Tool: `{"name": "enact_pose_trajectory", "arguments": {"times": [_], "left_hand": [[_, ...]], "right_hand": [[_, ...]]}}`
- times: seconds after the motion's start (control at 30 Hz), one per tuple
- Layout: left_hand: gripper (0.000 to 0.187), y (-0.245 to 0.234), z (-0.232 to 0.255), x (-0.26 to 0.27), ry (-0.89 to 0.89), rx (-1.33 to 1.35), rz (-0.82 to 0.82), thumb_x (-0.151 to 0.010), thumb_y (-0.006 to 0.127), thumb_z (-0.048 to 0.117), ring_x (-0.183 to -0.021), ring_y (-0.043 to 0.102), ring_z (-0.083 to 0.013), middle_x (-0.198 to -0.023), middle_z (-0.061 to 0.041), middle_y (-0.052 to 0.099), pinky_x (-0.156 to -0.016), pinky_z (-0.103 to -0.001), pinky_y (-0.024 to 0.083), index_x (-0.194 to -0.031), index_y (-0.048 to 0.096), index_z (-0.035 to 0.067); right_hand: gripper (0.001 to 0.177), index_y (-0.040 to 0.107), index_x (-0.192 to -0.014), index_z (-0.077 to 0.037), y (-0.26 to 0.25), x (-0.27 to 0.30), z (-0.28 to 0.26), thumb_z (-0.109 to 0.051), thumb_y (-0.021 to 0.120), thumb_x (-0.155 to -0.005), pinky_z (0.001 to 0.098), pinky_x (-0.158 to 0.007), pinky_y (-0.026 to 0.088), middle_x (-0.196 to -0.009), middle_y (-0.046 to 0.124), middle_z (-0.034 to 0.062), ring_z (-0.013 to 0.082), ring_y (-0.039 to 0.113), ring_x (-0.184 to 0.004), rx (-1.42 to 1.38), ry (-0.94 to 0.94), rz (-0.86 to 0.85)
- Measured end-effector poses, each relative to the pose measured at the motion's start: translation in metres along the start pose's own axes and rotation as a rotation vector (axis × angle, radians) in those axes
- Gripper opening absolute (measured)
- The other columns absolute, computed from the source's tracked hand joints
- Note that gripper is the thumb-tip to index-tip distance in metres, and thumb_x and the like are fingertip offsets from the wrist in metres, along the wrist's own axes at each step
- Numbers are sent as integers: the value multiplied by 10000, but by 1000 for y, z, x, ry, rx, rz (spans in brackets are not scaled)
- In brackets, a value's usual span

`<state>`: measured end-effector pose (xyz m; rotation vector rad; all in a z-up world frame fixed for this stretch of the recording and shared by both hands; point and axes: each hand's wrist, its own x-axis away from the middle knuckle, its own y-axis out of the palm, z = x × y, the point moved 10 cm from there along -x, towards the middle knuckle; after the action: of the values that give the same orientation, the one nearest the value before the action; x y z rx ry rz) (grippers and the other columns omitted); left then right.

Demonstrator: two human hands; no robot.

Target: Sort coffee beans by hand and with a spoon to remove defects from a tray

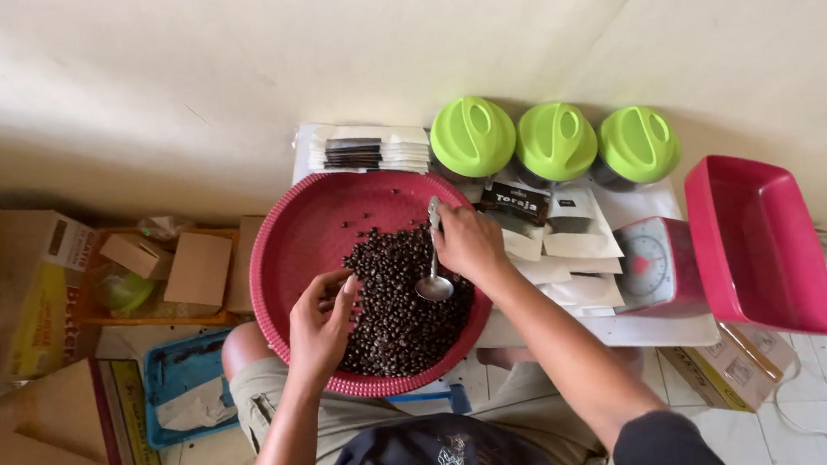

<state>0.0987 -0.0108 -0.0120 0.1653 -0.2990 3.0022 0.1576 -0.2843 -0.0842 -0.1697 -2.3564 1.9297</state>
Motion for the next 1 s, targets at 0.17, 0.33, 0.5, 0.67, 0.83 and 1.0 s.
{"name": "enact_pose_trajectory", "arguments": {"times": [0.17, 0.33, 0.5, 0.67, 0.83, 1.0], "left_hand": [[276, -35, -20, -2, 14, 80, 97, -976, 680, 191, -910, 731, -336, -958, -257, 737, -821, -473, 598, -1176, 732, 9], [251, -56, -45, -6, 29, 99, 159, -982, 681, 172, -914, 706, -287, -934, -249, 734, -835, -449, 595, -1161, 745, 9], [221, -59, -47, -7, 50, 129, 172, -988, 683, 174, -877, 676, -214, -899, -192, 727, -827, -414, 597, -1160, 756, 55], [235, -51, -43, -5, 61, 160, 147, -987, 679, 176, -882, 675, -215, -903, -193, 724, -831, -412, 595, -1168, 747, 42], [243, -53, -39, 0, 72, 157, 145, -987, 678, 179, -897, 678, -218, -923, -192, 734, -836, -416, 590, -1170, 744, 33], [229, -55, -42, 3, 75, 145, 146, -992, 680, 177, -897, 664, -207, -918, -181, 737, -843, -424, 587, -1164, 752, 43]], "right_hand": [[499, 591, -1349, -38, 21, -10, -38, -301, 624, -927, 564, -808, 567, -982, 733, 245, 433, 741, -925, 159, -100, -186], [422, 615, -1275, -18, 68, -30, -21, -234, 615, -913, 551, -813, 568, -1004, 730, 249, 437, 738, -951, 167, -82, -242], [353, 662, -1193, 10, 38, -22, -31, -240, 578, -959, 577, -844, 559, -1013, 717, 283, 474, 721, -986, 41, 19, -232], [326, 598, -1209, -40, 41, -30, -25, -213, 620, -934, 574, -806, 567, -988, 708, 243, 455, 729, -932, 17, 45, -189], [354, 509, -1214, -31, 24, -17, -30, -155, 656, -917, 599, -817, 552, -1037, 694, 269, 474, 714, -966, -87, 111, -245], [487, 516, -1339, -45, 33, -5, -9, -215, 599, -889, 634, -929, 517, -1168, 684, 266, 464, 671, -1137, -134, 217, -316]]}}
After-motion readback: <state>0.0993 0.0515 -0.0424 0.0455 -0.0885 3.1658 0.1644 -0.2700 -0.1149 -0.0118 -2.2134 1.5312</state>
